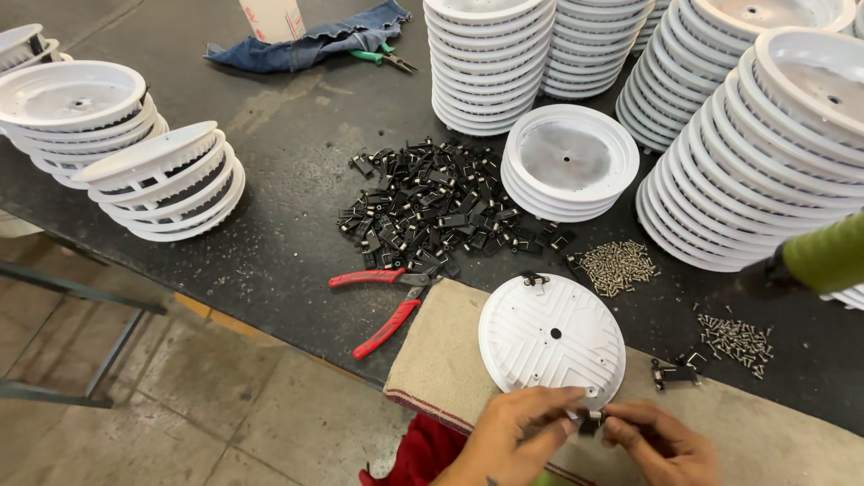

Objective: The person attaches black mounting clips to a white round lamp housing on a workbench, picking small screws from the table and driving them with an electric screwdriver, holding the housing steady with the other hand. They repeat the clip-and-screw fastening around the housing edge.

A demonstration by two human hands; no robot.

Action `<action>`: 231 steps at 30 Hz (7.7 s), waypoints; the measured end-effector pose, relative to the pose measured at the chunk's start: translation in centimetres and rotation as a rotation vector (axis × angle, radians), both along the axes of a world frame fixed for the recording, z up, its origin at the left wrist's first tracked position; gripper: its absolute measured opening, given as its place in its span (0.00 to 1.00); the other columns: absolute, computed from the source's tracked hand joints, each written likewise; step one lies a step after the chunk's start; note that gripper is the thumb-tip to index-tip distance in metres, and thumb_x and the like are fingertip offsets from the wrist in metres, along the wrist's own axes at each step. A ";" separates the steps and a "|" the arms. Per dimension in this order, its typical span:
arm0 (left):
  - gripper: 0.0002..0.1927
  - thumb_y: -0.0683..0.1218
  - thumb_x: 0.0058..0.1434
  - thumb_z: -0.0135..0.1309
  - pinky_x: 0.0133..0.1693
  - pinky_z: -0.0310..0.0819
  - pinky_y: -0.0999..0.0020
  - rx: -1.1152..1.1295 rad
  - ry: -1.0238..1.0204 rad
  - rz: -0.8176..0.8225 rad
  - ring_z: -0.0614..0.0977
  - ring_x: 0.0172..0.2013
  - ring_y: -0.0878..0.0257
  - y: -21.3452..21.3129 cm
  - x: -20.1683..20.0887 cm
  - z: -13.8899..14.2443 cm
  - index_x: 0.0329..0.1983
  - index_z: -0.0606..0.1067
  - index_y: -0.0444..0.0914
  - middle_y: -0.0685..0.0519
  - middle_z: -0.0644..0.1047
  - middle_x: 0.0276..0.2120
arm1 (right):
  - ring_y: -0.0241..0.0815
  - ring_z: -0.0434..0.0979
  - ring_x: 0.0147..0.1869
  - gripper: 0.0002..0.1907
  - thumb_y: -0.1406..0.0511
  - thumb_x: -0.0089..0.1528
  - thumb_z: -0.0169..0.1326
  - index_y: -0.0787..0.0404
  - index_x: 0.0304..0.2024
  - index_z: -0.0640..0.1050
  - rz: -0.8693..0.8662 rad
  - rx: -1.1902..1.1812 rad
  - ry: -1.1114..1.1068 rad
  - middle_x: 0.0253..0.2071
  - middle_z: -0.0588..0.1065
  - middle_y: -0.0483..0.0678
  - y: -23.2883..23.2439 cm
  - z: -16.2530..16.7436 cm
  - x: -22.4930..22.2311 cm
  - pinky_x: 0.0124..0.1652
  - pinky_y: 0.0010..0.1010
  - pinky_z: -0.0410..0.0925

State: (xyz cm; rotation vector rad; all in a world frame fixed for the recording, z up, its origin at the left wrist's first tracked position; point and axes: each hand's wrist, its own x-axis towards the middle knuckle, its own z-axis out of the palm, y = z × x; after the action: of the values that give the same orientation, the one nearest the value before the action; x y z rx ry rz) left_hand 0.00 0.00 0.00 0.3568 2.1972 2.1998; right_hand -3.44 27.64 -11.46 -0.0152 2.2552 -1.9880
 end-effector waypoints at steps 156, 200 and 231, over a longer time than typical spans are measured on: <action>0.07 0.47 0.54 0.63 0.31 0.76 0.57 -0.856 0.361 0.016 0.80 0.33 0.54 1.5 -8.2 0.1 0.24 0.81 0.39 0.53 0.77 0.28 | 0.34 0.81 0.34 0.11 0.65 0.58 0.64 0.61 0.43 0.85 -0.083 0.697 0.046 0.33 0.83 0.46 6.3 9.1 -10.0 0.37 0.26 0.72; 0.10 0.50 0.55 0.64 0.32 0.75 0.56 -0.817 0.406 -0.022 0.81 0.33 0.52 0.9 -7.5 -0.3 0.26 0.80 0.39 0.52 0.76 0.29 | 0.39 0.83 0.33 0.08 0.69 0.53 0.68 0.62 0.35 0.87 0.500 0.382 0.273 0.33 0.83 0.46 -4.8 12.9 -7.5 0.33 0.28 0.73; 0.08 0.50 0.52 0.65 0.32 0.76 0.55 -0.803 0.370 -0.031 0.81 0.34 0.52 1.4 -7.9 -1.0 0.26 0.81 0.41 0.52 0.76 0.32 | 0.37 0.79 0.40 0.04 0.70 0.56 0.63 0.61 0.35 0.82 0.291 0.458 0.387 0.37 0.81 0.46 -0.7 11.4 -10.3 0.41 0.26 0.73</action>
State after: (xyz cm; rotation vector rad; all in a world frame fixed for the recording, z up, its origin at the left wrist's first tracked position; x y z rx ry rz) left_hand -7.87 1.38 -1.02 0.7770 2.9745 1.1211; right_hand -13.74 26.94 -0.08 -0.6891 2.6969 -1.3811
